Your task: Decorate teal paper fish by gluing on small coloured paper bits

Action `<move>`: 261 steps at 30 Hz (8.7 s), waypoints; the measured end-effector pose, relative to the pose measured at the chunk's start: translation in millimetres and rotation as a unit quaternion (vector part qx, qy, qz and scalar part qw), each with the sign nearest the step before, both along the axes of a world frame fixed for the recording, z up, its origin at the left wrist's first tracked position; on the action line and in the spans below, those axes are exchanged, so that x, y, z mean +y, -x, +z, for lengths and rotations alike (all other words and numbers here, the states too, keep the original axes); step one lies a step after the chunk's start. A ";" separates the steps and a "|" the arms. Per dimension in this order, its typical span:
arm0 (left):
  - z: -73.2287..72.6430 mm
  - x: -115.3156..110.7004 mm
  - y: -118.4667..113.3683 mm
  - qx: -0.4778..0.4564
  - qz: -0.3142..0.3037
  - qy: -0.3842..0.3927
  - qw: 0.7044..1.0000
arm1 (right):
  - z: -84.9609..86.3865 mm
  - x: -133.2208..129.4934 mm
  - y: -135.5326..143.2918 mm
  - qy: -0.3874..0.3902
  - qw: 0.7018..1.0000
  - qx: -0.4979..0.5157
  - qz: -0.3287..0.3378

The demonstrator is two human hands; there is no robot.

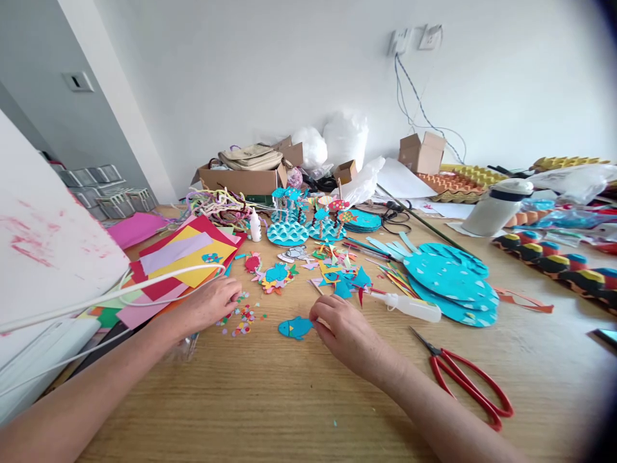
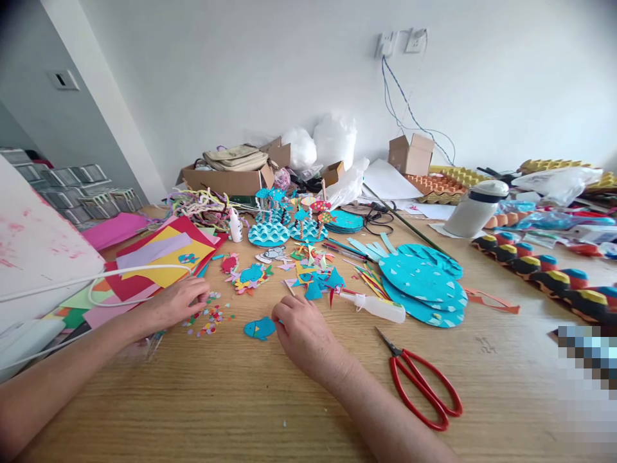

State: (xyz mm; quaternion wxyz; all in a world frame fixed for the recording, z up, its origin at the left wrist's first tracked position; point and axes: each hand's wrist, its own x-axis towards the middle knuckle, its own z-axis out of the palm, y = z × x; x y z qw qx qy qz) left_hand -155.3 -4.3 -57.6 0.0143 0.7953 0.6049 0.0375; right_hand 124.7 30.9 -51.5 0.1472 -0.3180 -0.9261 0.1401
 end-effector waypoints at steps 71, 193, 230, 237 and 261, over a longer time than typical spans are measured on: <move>12.8 -28.4 -31.7 -0.472 0.170 0.135 0.854 | 11.8 -4.3 74.8 0.229 0.965 0.128 0.029; -7.3 2.4 -89.0 -0.377 0.057 0.030 0.924 | -9.7 28.7 28.5 0.212 0.970 0.110 -0.046; -28.6 -31.9 -76.9 -0.092 -0.135 -0.105 0.981 | -11.3 45.1 48.7 0.188 0.976 -0.108 0.030; -29.0 -31.8 -77.7 -0.082 -0.144 -0.129 0.978 | -7.4 42.7 49.1 0.180 0.975 -0.129 0.026; -29.6 -31.5 -77.5 -0.091 -0.145 -0.130 0.977 | -1.4 35.7 49.3 0.154 0.978 -0.139 0.007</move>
